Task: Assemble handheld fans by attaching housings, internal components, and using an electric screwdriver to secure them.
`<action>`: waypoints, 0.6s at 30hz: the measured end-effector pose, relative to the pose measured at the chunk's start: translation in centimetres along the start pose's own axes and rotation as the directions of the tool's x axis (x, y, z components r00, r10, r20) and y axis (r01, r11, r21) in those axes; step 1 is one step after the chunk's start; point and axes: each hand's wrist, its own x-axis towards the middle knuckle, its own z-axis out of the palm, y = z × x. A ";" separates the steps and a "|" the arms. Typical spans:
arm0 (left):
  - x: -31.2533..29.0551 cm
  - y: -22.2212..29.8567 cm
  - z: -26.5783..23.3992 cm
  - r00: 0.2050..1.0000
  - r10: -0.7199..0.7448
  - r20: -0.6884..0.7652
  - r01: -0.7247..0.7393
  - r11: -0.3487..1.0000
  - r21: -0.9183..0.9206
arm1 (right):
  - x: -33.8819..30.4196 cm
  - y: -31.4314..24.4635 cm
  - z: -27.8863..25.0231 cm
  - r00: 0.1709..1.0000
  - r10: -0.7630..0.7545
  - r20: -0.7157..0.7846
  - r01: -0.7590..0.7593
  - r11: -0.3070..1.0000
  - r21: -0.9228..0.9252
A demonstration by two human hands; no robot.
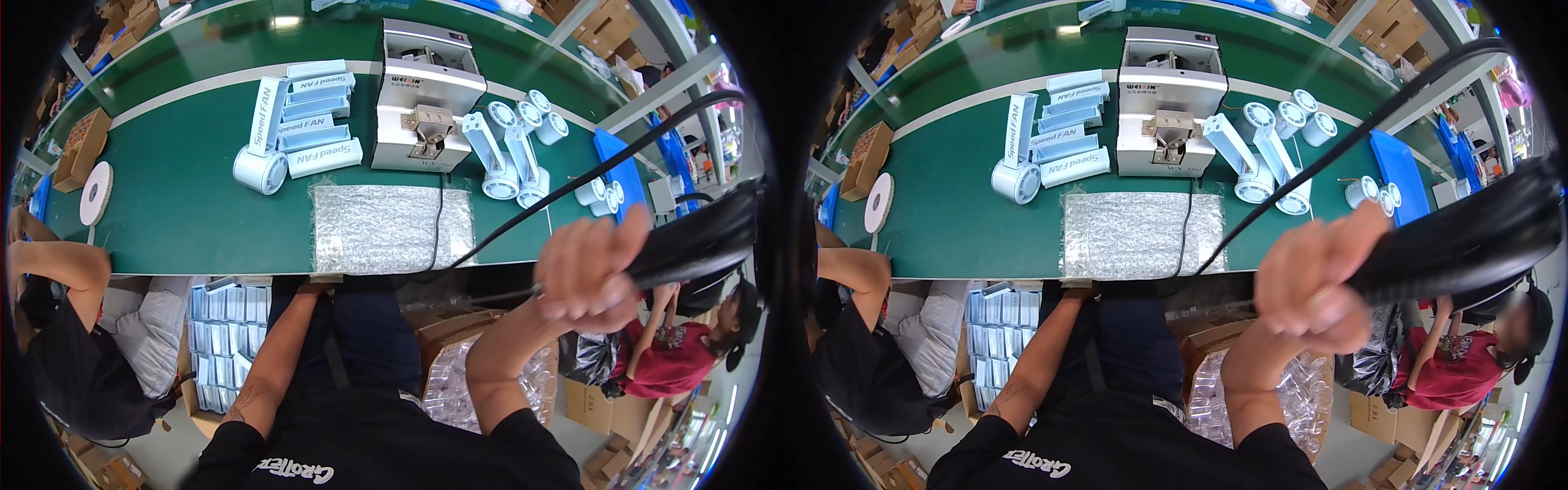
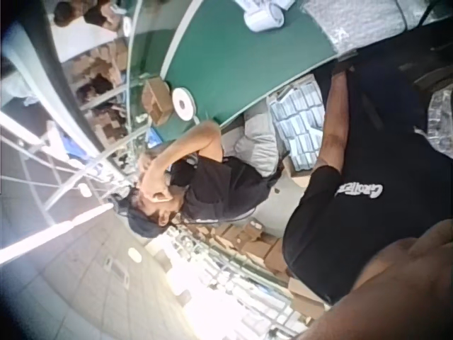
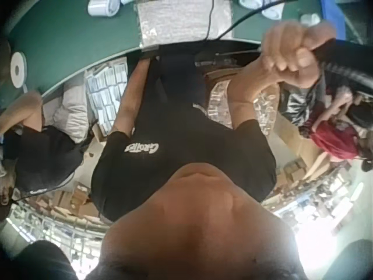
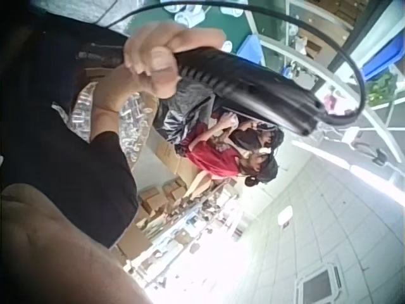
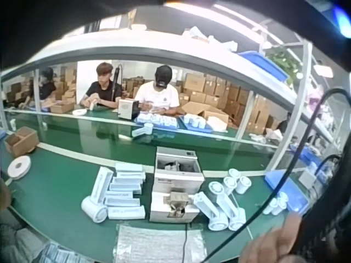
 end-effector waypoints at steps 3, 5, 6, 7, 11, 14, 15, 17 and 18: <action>0.4 0.0 -0.8 0.998 -0.005 0.058 0.006 1.000 -0.015 | 5.7 -1.6 1.1 0.992 -0.120 -0.049 0.116 0.990 -0.077; -0.3 -0.8 -1.8 0.997 -0.033 0.076 0.034 0.999 -0.011 | 9.6 -1.3 1.1 0.986 -0.164 -0.010 0.162 0.981 -0.106; 0.8 -0.1 -1.7 0.994 -0.006 0.111 0.009 1.000 -0.024 | 11.4 -2.0 -0.3 0.975 -0.217 0.046 0.221 0.965 -0.138; 1.0 -0.3 -2.3 0.992 -0.007 0.127 0.010 1.000 -0.025 | 13.2 -2.0 -1.2 0.957 -0.287 0.048 0.291 0.939 -0.183; 0.6 1.4 -2.4 0.980 0.005 0.201 0.003 0.999 -0.038 | 17.8 0.6 -5.3 0.796 -0.601 -0.078 0.469 0.692 -0.549; 0.6 1.0 -3.4 0.969 -0.016 0.248 0.026 0.999 -0.039 | 16.2 5.5 -5.4 0.840 -0.521 -0.154 0.330 0.714 -0.617; 1.0 1.6 -3.7 0.965 -0.019 0.263 0.030 0.999 -0.039 | 15.4 5.8 -5.5 0.843 -0.500 -0.197 0.279 0.721 -0.634; -0.1 2.0 -3.7 0.954 -0.032 0.297 0.045 0.998 -0.035 | 13.9 4.5 -3.9 0.789 -0.537 -0.298 0.272 0.740 -0.615; -0.1 2.8 -3.6 0.946 -0.018 0.323 0.031 0.999 -0.038 | 13.0 1.4 -3.3 0.842 -0.506 -0.186 0.313 0.740 -0.595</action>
